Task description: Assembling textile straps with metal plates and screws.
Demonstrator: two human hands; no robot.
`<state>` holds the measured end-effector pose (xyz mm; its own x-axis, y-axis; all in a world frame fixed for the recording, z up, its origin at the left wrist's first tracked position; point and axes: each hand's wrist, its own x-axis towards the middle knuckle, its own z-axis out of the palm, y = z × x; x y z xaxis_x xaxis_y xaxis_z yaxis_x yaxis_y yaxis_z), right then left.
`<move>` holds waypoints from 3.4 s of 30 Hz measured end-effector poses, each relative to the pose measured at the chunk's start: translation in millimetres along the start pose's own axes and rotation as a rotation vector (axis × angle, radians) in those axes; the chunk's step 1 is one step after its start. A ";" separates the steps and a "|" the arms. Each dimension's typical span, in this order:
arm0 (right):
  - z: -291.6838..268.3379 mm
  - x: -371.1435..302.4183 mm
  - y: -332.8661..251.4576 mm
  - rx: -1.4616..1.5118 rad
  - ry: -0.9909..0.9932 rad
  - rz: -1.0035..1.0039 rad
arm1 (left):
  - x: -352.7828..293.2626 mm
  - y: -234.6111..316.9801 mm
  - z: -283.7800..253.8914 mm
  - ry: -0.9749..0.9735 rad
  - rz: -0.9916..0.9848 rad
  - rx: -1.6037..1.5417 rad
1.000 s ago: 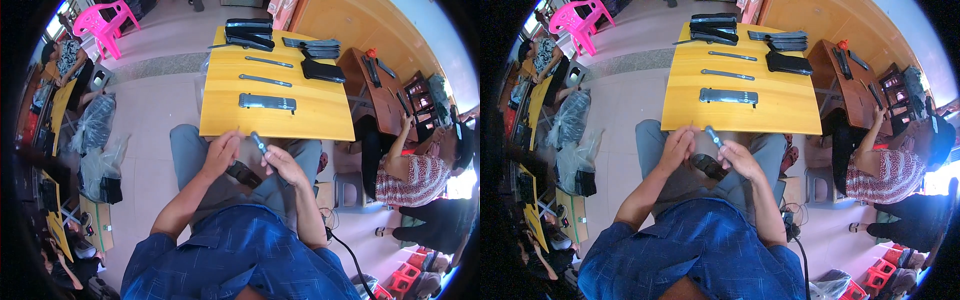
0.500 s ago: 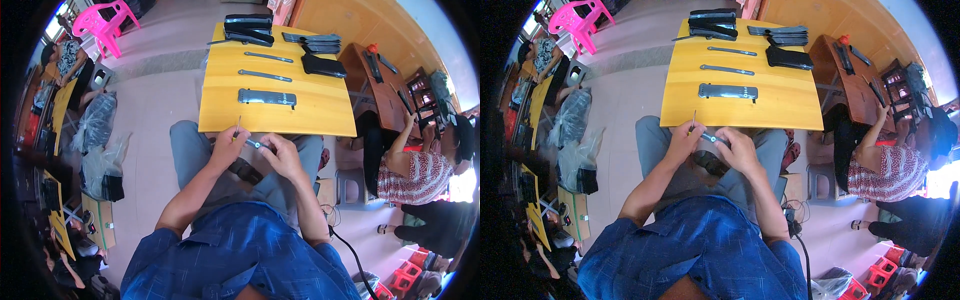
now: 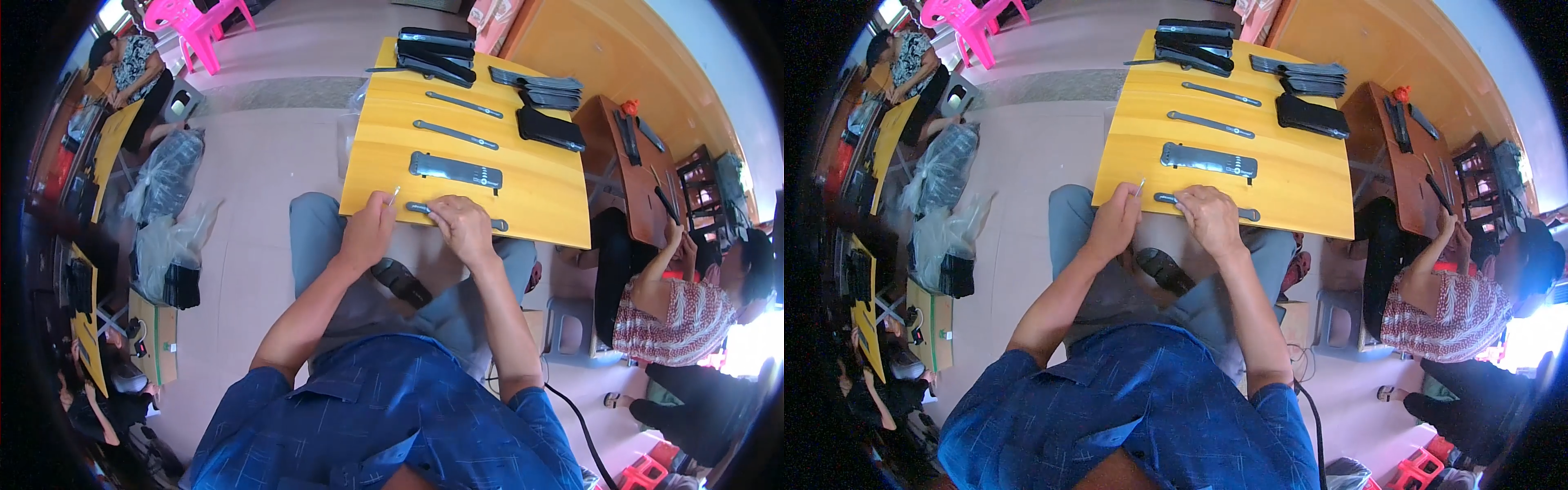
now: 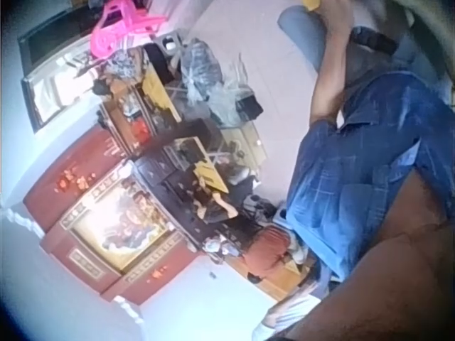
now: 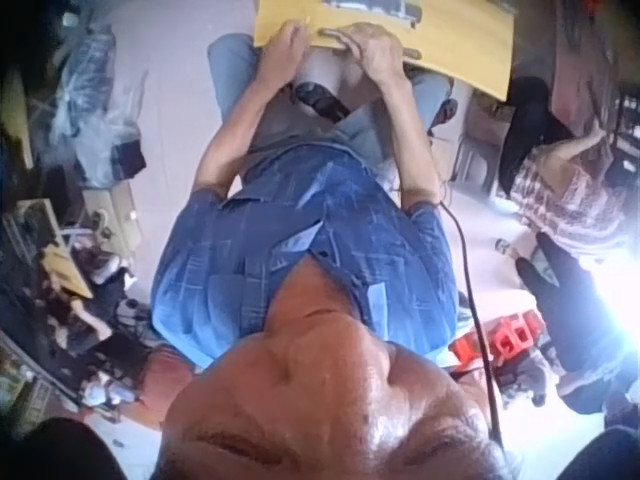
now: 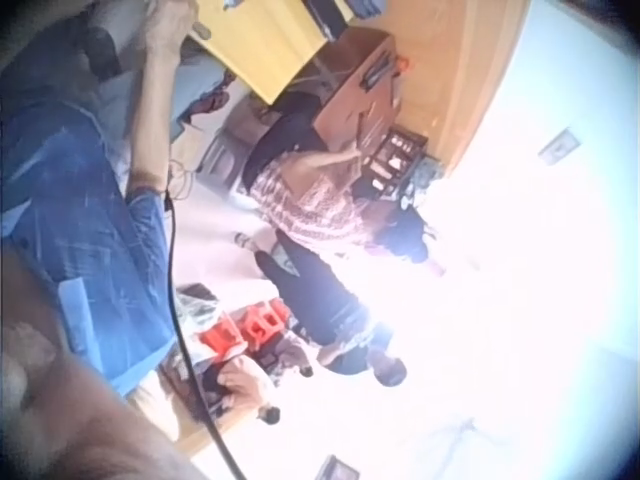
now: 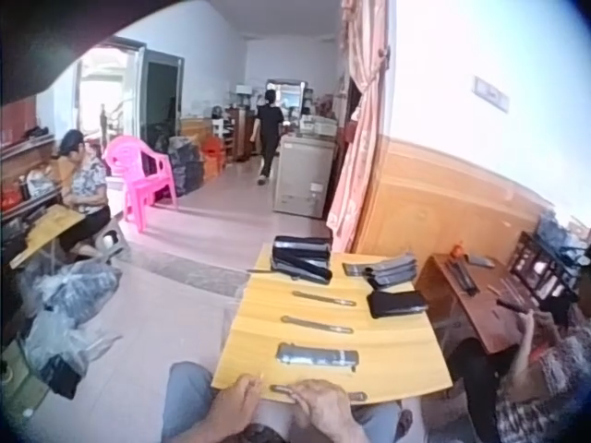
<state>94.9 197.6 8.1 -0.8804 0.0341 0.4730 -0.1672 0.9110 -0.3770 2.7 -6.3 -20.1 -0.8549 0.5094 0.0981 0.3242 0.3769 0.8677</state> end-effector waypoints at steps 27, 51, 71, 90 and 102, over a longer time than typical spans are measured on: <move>31.7 -10.7 12.8 0.286 0.046 0.164 | -23.6 10.6 2.8 -0.017 0.346 0.398; 31.5 -10.6 12.6 0.276 0.033 0.135 | -26.3 2.0 16.0 0.055 0.411 0.395; 33.2 -11.9 12.1 0.262 0.052 0.136 | -28.9 -9.6 22.9 0.026 0.412 0.298; 34.3 -12.9 12.3 0.244 0.051 0.137 | -27.8 -11.0 22.5 0.004 0.409 0.365; 35.4 -14.3 12.7 0.253 0.064 0.126 | -27.0 -2.8 19.5 -0.080 0.337 0.331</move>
<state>89.7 194.2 -31.7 -0.8729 0.1737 0.4560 -0.1706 0.7669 -0.6187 32.7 -6.0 -34.7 -0.6502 0.6985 0.2988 0.7009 0.3998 0.5906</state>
